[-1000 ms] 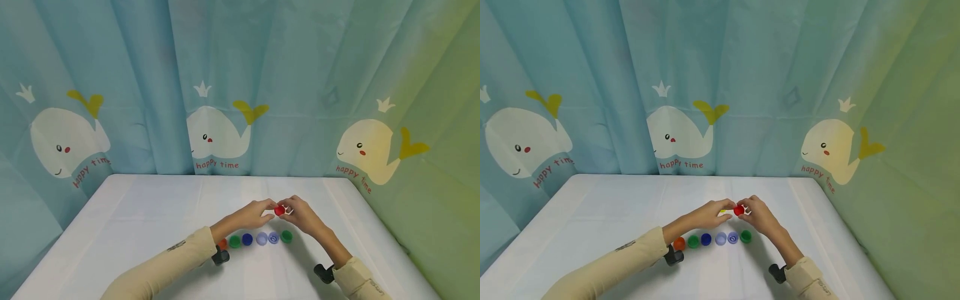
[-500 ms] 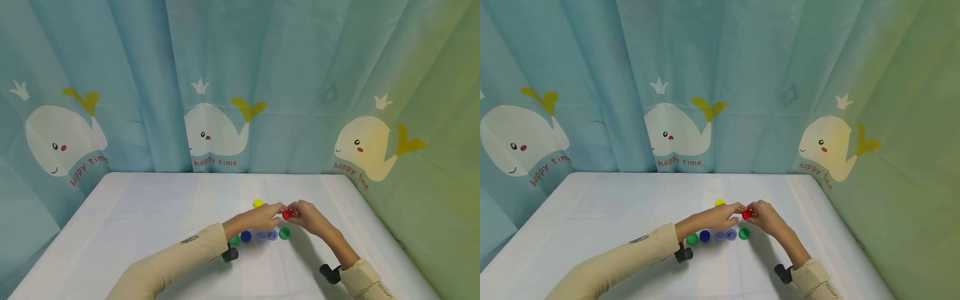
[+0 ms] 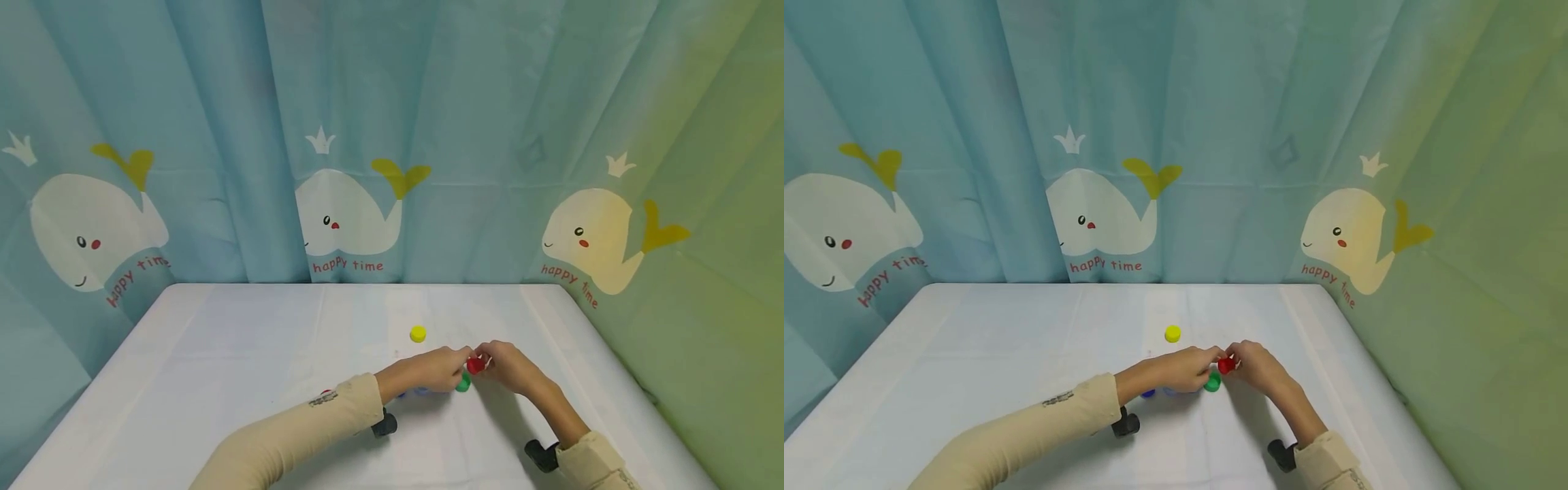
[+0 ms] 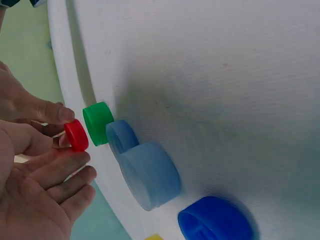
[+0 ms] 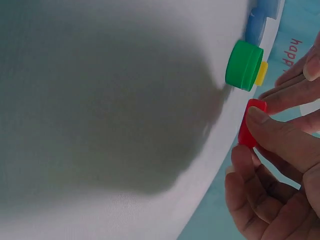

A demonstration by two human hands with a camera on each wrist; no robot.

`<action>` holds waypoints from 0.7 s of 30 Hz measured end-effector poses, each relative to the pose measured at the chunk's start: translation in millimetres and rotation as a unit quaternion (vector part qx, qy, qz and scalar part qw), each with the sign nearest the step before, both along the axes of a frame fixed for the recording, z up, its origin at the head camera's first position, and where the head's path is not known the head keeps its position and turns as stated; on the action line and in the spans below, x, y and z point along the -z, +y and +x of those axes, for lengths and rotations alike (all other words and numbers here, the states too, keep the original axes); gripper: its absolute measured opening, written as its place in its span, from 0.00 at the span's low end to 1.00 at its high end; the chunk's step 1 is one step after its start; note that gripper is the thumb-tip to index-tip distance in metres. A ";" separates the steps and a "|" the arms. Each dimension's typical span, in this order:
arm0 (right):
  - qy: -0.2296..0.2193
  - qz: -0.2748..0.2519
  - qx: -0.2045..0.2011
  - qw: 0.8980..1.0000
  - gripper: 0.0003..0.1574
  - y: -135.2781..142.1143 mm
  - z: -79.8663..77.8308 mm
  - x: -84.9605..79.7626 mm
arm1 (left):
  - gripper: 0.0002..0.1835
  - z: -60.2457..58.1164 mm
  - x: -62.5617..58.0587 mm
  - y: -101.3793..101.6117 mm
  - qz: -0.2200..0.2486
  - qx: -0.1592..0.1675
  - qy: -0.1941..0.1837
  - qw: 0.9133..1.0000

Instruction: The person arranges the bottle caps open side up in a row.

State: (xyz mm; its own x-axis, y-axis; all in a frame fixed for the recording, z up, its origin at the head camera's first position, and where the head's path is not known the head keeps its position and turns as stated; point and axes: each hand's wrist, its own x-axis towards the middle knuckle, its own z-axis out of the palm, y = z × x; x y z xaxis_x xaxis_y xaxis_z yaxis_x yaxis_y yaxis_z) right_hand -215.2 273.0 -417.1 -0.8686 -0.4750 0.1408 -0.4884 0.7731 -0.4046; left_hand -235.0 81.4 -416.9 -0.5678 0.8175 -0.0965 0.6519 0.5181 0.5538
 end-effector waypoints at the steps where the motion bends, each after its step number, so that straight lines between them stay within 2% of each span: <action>1: -0.001 0.001 0.000 1.000 0.14 0.7 0.4 0.5 | 0.21 0.2 -0.3 1.3 -0.003 0.001 0.000 1.000; 10: -0.039 0.005 -0.003 0.999 0.12 3.7 5.9 6.9 | 0.16 -0.4 0.1 13.3 -0.047 0.041 -0.006 0.998; 15: -0.049 0.001 0.004 0.999 0.14 3.7 6.2 9.8 | 0.13 -0.1 -0.6 15.8 -0.058 0.041 0.005 0.997; 21: -0.031 0.009 -0.020 0.999 0.15 5.9 2.1 8.9 | 0.12 1.1 -4.1 17.7 -0.061 0.044 0.019 0.997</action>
